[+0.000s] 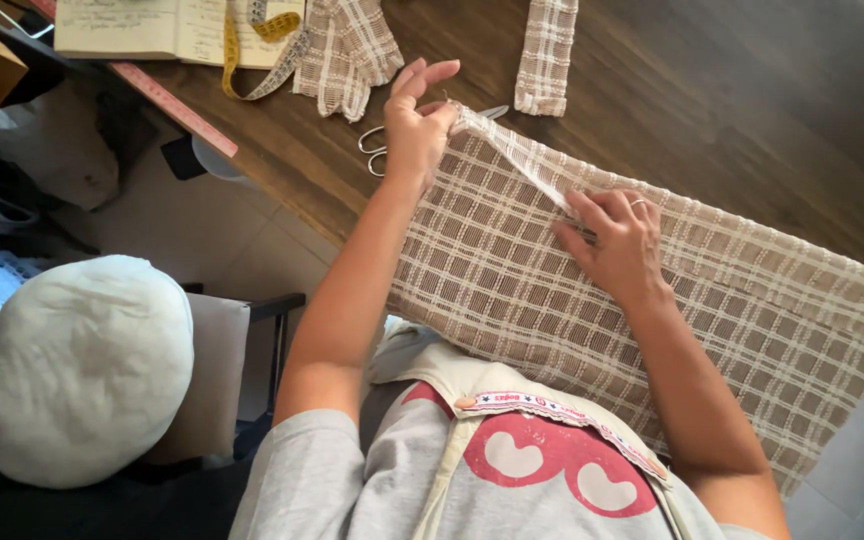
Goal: The person folds a piece of checkered fabric on a wooden table. They align the edges, fold the fabric in half, and smooth it out with their hands. Scissors and a measuring tape are visible on the table but are not used.
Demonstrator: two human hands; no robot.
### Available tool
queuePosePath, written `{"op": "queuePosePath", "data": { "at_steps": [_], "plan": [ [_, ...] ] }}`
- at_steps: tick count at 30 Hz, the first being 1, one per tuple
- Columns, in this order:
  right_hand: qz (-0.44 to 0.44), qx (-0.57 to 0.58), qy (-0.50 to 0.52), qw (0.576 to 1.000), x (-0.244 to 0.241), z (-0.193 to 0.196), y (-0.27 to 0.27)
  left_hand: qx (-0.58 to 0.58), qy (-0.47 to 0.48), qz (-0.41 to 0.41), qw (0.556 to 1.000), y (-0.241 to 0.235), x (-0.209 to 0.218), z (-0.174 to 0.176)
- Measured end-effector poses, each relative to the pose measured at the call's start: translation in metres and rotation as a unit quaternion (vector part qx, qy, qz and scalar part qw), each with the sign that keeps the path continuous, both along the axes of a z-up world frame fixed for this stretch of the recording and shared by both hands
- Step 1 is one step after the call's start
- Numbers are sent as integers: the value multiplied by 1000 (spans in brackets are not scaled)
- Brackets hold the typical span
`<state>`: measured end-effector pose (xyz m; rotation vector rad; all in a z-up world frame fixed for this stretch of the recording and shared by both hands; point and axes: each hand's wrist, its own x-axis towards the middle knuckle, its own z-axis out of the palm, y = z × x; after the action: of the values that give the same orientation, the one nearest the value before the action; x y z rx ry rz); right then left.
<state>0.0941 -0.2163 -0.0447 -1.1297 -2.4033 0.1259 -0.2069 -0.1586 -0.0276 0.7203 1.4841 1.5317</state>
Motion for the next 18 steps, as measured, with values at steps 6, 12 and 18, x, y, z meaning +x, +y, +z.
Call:
{"op": "queuePosePath", "data": {
  "at_steps": [6, 12, 18],
  "plan": [
    [-1, -75, 134, 988, 3, -7, 22, -61, -59, -27, 996, -11, 1, 27],
    [-103, -284, 175, 937, 2, 33, 38, -22, -120, -51, 991, 4, -4, 9],
    [30, -139, 115, 983, -2, 27, 29, -52, 416, -145, 896, -28, -14, 7]
  ]
}}
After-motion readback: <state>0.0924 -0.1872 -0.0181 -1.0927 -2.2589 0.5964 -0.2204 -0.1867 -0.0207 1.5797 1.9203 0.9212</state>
